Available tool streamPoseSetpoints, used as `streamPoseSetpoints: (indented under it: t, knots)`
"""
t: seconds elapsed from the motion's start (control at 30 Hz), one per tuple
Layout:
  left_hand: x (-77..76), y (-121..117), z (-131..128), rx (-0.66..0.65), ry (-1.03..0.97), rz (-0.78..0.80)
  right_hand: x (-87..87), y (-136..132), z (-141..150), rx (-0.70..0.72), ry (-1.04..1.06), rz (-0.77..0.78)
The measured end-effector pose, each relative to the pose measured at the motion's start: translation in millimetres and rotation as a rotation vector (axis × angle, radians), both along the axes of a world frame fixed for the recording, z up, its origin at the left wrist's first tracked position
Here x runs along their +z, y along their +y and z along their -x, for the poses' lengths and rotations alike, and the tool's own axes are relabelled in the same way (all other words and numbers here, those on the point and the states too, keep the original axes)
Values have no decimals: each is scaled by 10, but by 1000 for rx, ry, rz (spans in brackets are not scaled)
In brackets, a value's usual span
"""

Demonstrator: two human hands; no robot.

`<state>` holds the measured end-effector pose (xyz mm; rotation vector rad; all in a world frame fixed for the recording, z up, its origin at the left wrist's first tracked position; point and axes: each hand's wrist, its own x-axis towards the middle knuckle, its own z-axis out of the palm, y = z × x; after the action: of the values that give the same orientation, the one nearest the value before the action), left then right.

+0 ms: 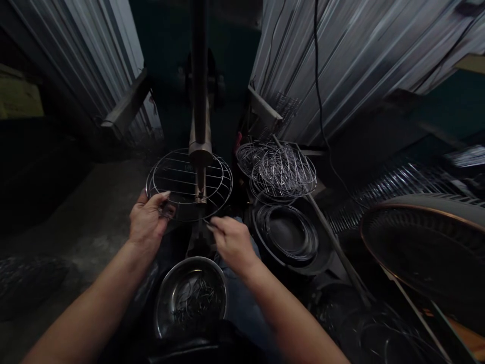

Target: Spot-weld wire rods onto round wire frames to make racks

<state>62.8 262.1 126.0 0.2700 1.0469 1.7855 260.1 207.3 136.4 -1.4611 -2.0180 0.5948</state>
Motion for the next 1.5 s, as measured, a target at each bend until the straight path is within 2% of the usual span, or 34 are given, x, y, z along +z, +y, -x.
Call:
streamPoseSetpoints:
  t: [0.1,0.2,0.37,0.53,0.7,1.03,1.27,1.5]
  knots:
    - [24,-22,-36,2,16,-2,32,297,365,-101,129,-94]
    - [49,-36,-18,18,40,1,-108,392,545,-176,350,-70]
    - [41,-22,29,16,59,-7,-350,346,563,-271,765,103]
    - [24,24,10,-7,37,0,-326,339,582,-286,970,250]
    - [44,59,3,-13,43,-4,-318,357,602,-294,1005,246]
    - [-9,230,34,-7,11,28,-286,487,602,-296,1001,221]
    - [-21,363,21,1,-18,85,-242,569,596,-333,1009,282]
    - [-28,385,18,4,-2,82,-235,592,627,-333,1038,256]
